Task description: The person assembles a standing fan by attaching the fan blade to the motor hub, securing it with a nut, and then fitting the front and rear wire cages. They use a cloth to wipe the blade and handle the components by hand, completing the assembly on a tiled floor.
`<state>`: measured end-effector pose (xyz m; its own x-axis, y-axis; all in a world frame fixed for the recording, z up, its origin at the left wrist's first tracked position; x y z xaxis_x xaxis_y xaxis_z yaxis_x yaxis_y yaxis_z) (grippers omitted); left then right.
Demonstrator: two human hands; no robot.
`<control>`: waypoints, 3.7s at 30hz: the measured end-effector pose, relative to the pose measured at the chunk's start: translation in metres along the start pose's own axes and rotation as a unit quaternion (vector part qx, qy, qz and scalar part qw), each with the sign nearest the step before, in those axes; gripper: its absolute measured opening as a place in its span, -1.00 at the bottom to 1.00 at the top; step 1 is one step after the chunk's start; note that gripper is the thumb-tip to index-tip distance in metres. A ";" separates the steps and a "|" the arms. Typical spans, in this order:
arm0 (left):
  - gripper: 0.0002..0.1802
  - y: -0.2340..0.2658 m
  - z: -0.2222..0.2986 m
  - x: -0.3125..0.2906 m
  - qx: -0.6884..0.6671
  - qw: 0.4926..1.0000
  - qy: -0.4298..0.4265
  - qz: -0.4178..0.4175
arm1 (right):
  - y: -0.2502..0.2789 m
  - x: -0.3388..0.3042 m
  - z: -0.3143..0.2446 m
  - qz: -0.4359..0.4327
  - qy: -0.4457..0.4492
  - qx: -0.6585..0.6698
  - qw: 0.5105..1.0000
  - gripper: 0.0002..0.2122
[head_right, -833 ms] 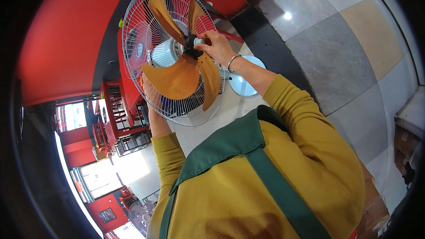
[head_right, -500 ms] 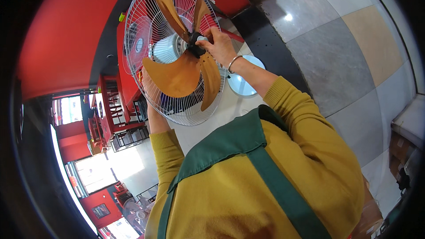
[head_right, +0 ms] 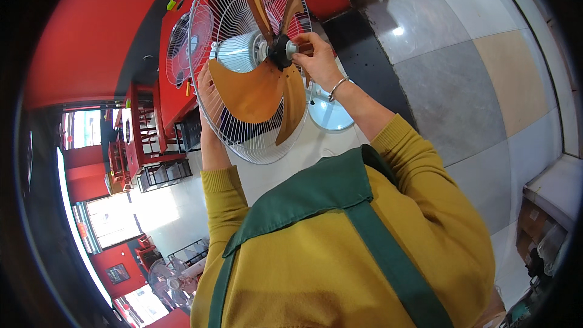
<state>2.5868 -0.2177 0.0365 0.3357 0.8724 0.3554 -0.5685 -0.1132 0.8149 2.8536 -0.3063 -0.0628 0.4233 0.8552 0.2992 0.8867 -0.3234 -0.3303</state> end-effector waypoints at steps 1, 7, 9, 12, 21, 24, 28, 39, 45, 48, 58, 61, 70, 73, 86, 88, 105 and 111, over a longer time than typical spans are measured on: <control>-0.45 -0.001 -0.003 -0.001 -0.053 0.998 0.033 -0.019 | -0.001 0.000 0.000 0.005 -0.018 0.010 1.000 -0.74; -0.44 -0.005 -0.009 -0.004 -0.172 0.981 0.084 -0.034 | 0.000 0.001 -0.003 -0.024 0.004 -0.074 0.997 -0.71; -0.44 -0.007 -0.012 -0.002 -0.220 0.971 0.082 -0.039 | -0.001 0.001 -0.003 -0.028 0.019 -0.114 0.993 -0.73; -0.43 -0.010 -0.017 0.001 -0.295 0.947 0.120 -0.046 | -0.002 0.002 -0.004 -0.034 0.013 -0.113 0.993 -0.77; -0.41 -0.007 -0.011 -0.002 -0.207 0.970 0.123 -0.033 | -0.002 -0.003 -0.009 -0.063 0.041 -0.099 0.992 -0.74; -0.42 -0.004 -0.004 -0.003 -0.210 0.971 0.115 -0.026 | 0.001 -0.001 -0.001 -0.068 -0.027 -0.073 0.995 -0.72; -0.42 0.000 0.005 -0.004 -0.132 0.985 0.109 -0.019 | 0.000 0.004 0.003 -0.039 0.037 -0.178 0.983 -0.73; -0.42 0.000 0.005 -0.004 -0.102 0.991 0.080 -0.013 | -0.004 0.003 -0.009 -0.042 -0.002 -0.123 0.992 -0.76; -0.42 0.000 0.004 -0.004 -0.096 0.992 0.083 -0.012 | -0.001 -0.002 -0.004 -0.053 0.014 -0.082 0.995 -0.72; -0.42 0.000 0.005 -0.004 -0.099 0.992 0.083 -0.010 | 0.001 -0.002 -0.001 -0.056 -0.002 -0.059 0.997 -0.71; -0.42 0.001 0.010 -0.006 -0.089 0.992 0.088 -0.008 | 0.002 0.003 0.008 -0.033 -0.009 -0.130 0.991 -0.74; -0.42 0.000 0.010 -0.006 -0.098 0.990 0.099 -0.013 | 0.000 0.001 0.001 -0.028 -0.041 -0.067 0.997 -0.77; -0.41 -0.005 0.001 -0.003 -0.110 0.989 0.095 -0.006 | -0.005 0.002 -0.009 0.003 -0.049 0.051 0.998 -0.81; -0.41 -0.004 0.003 -0.003 -0.095 0.992 0.086 -0.001 | -0.003 0.004 -0.005 0.013 -0.046 0.034 0.998 -0.80; -0.43 0.000 0.011 -0.005 -0.088 0.993 0.077 0.007 | 0.003 0.003 -0.010 0.009 -0.089 0.094 0.992 -0.80; -0.43 0.001 0.012 -0.006 -0.097 0.993 0.069 0.011 | 0.002 0.003 -0.012 0.013 -0.093 0.085 0.992 -0.81; -0.43 0.002 0.009 -0.007 -0.095 0.994 0.054 0.011 | 0.003 0.004 0.001 0.045 -0.127 0.090 0.987 -0.78; -0.42 -0.001 0.006 -0.005 -0.096 0.992 0.078 0.000 | -0.001 0.004 -0.003 0.037 -0.079 0.065 0.994 -0.79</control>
<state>2.5901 -0.2251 0.0366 0.2231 0.9372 0.2680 -0.7061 -0.0341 0.7072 2.8553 -0.3037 -0.0584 0.4431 0.8871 0.1290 0.8182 -0.3415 -0.4625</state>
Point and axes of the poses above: each hand's wrist, its own x-axis towards the middle knuckle, its own y-axis out of the back of the hand, z = x × y, the point moved 2 cm from there along x, towards the middle knuckle, and after that the axes turned 11 degrees about y, right-handed, at the moved point
